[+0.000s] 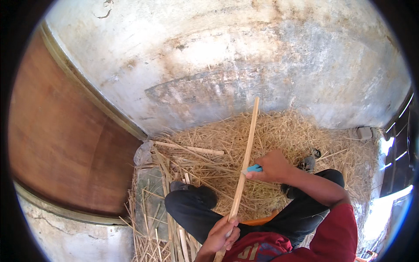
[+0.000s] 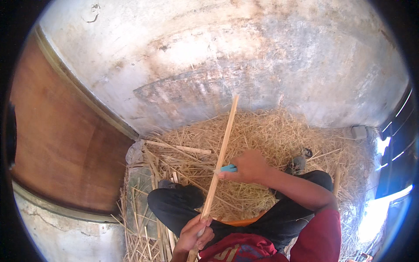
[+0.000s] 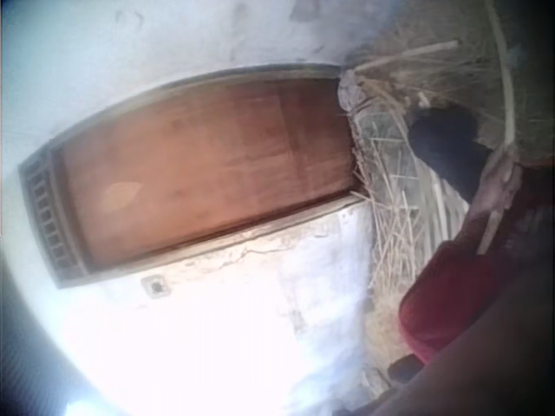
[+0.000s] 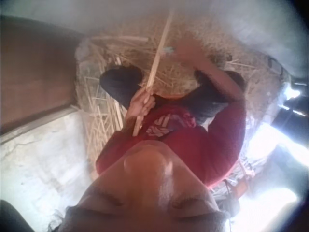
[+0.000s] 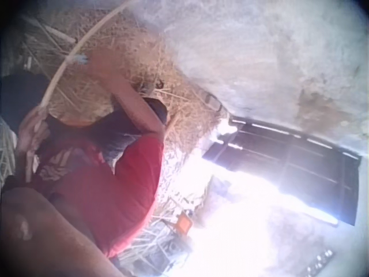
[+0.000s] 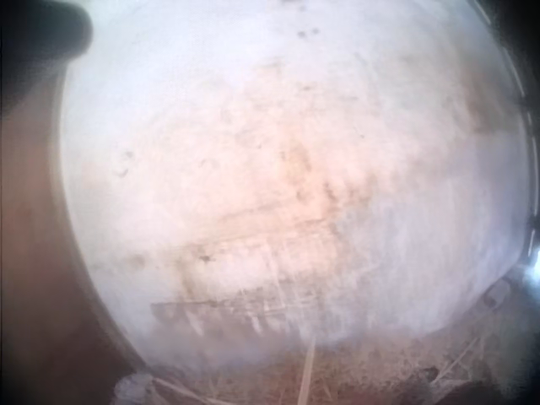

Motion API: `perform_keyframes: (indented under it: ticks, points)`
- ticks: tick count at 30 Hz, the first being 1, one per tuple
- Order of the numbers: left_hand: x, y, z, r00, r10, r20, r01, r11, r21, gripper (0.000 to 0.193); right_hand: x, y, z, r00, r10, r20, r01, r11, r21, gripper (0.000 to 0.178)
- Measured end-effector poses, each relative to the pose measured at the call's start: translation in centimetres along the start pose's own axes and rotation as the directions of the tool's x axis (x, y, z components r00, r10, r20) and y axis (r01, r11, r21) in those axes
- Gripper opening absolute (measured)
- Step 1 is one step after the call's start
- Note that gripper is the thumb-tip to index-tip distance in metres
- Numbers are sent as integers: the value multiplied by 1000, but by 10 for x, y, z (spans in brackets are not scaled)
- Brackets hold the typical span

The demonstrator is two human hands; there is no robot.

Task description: The person sits on the floor and uses a knife to shave a long bamboo stick. They hold the stick with their left hand and scrape the knife along its length with their right hand, removing thin strips of bamboo.

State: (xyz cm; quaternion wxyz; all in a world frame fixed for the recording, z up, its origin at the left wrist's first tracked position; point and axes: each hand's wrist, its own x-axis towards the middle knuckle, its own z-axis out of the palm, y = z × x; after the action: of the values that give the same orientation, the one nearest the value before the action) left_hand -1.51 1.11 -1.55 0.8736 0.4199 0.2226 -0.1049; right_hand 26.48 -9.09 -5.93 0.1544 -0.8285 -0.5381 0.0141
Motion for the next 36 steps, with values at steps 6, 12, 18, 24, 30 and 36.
perform_keyframes:
  ticks: [6,12,18,24,30,36]
  points:
    - [4,8,5,999,9,-36,-5,994,112,24,19,31,1,986,-27,-166,22,999,-32,74]
    - [4,6,5,1000,-4,8,4,998,59,24,38,65,14,905,-58,-421,19,995,-96,72]
    - [-10,0,18,997,-76,-34,76,997,22,21,49,113,-14,917,292,-272,-311,950,-27,78]
    - [-41,11,58,848,-433,-306,450,893,-16,31,30,226,-28,538,772,-338,-742,624,244,85]
    - [-27,-11,-4,1000,23,-4,-23,1000,0,26,23,149,-34,741,613,-274,-559,790,253,80]
    - [-11,10,9,996,24,-80,-10,986,169,38,-4,-2,-26,997,14,-71,-3,990,144,70]
